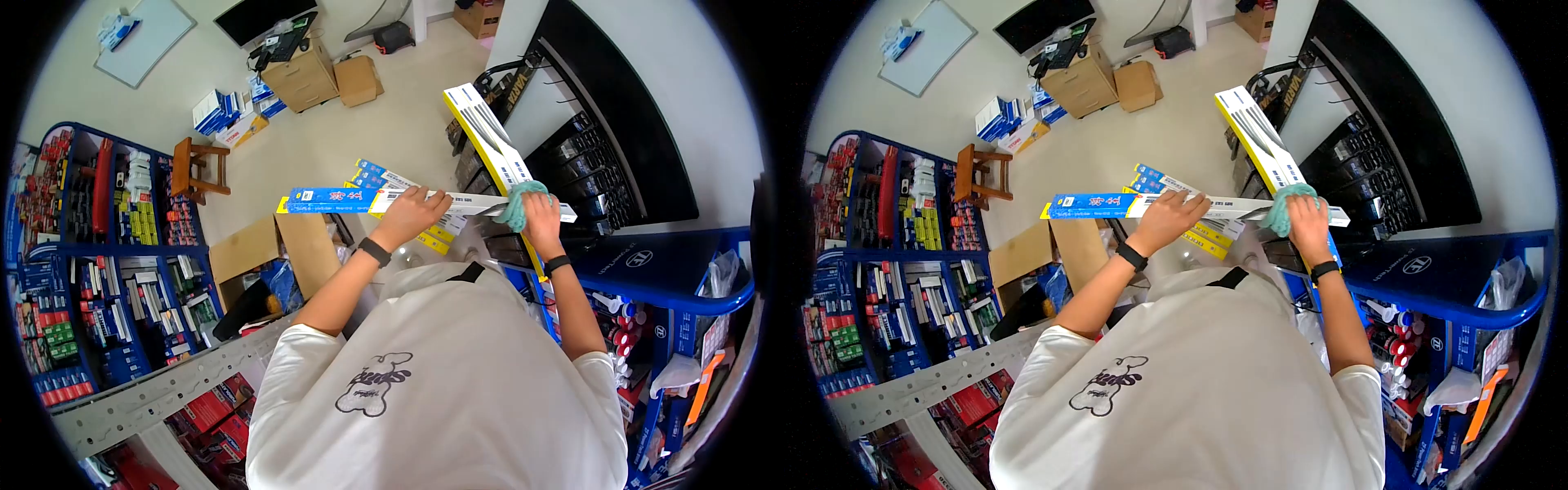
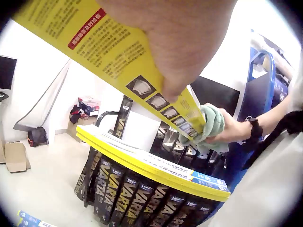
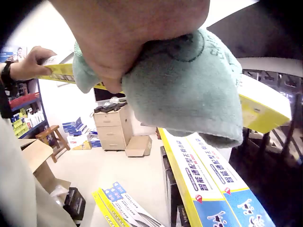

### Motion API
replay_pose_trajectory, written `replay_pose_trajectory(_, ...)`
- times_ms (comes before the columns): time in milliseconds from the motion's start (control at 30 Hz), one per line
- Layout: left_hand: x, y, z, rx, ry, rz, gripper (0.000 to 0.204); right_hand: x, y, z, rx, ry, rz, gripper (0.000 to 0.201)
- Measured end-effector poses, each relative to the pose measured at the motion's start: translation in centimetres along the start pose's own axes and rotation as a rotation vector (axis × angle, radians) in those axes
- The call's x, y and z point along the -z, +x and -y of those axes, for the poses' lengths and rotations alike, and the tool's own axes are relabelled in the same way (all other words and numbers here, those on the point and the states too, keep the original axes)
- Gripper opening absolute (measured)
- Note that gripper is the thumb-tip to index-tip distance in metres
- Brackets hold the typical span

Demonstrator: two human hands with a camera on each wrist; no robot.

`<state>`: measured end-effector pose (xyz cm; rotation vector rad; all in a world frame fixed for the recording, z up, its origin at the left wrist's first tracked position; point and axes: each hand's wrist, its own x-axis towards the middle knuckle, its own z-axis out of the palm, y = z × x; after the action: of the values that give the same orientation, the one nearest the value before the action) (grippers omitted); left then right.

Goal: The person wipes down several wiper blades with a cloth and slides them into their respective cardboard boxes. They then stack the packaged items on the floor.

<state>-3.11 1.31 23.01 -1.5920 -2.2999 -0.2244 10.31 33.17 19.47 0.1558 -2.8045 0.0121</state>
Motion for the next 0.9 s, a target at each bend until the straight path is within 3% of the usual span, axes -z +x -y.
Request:
replay_pose_trajectory(267, -1.1, -2.4, 3.4, -0.007, -0.107, 0.034, 0.033, -1.5, -4.0, -2.8, -0.158, -0.089, 0.025, 0.054)
replay_pose_trajectory(333, -1.3, -2.6, 3.9, 0.044, -0.167, 0.13, 0.035, -1.1, -4.2, -2.5, -0.208, -0.115, 0.043, 0.056)
replay_pose_trajectory(500, -1.9, -3.8, 5.2, 0.068, -0.252, 0.015, 0.03, -0.3, -4.9, -3.0, -0.321, -0.154, 0.094, 0.063)
replay_pose_trajectory(567, -2.0, -4.4, 5.6, 0.134, -0.264, 0.086, 0.033, -0.6, -4.9, -3.6, -0.34, -0.169, 0.093, 0.065)
replay_pose_trajectory(633, -2.1, -4.8, 6.4, 0.166, -0.298, 0.137, 0.035, -0.6, -4.6, -4.0, -0.443, -0.156, 0.012, 0.065)
replay_pose_trajectory(700, -2.7, -5.4, 7.6, 0.205, -0.312, 0.096, 0.033, -0.3, -4.9, -5.1, -0.536, -0.163, 0.053, 0.065)
replay_pose_trajectory(767, -2.6, -5.6, 8.6, 0.184, -0.339, 0.046, 0.032, -0.5, -5.4, -6.7, -0.54, -0.221, -0.02, 0.064)
replay_pose_trajectory(900, -2.6, -5.8, 9.6, 0.249, -0.331, 0.112, 0.036, 3.4, -3.7, -7.1, -0.558, -0.268, -0.073, 0.067)
